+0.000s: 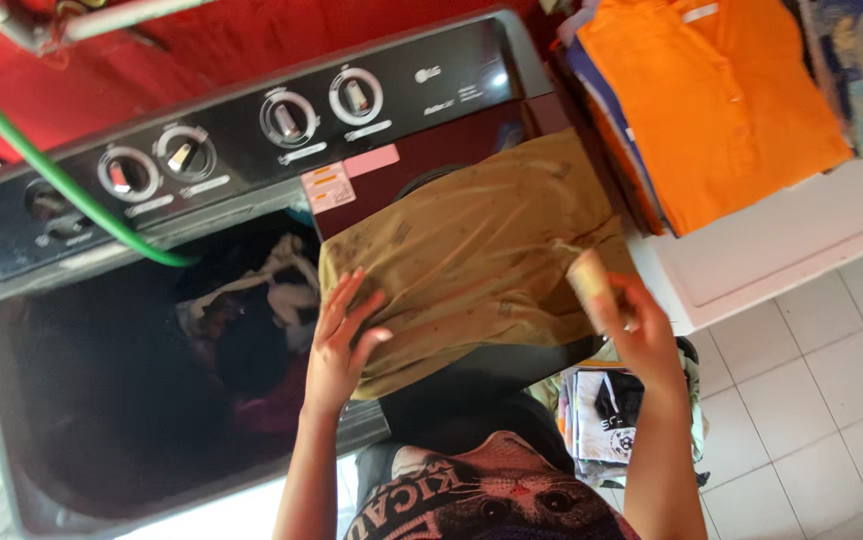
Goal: The person handles clothes inside a washing machine, uses a hose to add water, and then scrubs a brown garment with a brush on the machine's top.
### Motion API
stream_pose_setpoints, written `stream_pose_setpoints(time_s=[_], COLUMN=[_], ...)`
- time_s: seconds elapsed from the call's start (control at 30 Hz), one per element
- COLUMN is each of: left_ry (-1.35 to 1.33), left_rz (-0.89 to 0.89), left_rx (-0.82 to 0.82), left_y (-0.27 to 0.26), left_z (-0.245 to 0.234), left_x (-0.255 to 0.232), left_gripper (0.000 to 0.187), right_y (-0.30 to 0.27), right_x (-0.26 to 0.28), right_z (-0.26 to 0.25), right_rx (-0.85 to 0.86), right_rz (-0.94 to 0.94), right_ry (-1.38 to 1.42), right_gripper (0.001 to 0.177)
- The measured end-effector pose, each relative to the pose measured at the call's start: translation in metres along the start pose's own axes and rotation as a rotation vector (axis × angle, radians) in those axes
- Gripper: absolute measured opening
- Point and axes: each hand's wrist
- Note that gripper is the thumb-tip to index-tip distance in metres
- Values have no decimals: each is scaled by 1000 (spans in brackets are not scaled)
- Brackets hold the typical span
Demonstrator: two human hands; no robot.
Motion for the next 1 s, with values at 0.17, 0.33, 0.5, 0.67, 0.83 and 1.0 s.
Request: stream_pose_setpoints(time_s=[0.17,0.33,0.5,0.67,0.83,1.0], left_ry=[48,67,121,53,73,200], left_rz=[67,60,86,28,243,165], left_rx=[-75,17,-61,-181,-170,-225], left_y=[-12,-11,-11,-10,33,100], left_z=[-9,-15,-11,2,-14,6], left_x=[0,-8,-9,-15,-34,-36], left_gripper=[32,28,12,13,15,18], right_y=[-21,-11,-13,-9,7,80], right_x=[23,39,22,11,77,115], right_z=[25,24,20,-1,-28,31], right_rx=[222,269,367,224,6,-230], right_rz=[-122,85,106,24,-167,-440], right_ry=[-371,-211,3,277,257,35], right_gripper=[57,53,49,53,46,44])
Point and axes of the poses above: each hand's wrist, its own y-axis towards the middle knuckle, its own z-axis out of the palm, x = y × z, and after that the axes turned 2 degrees about -x, right-handed
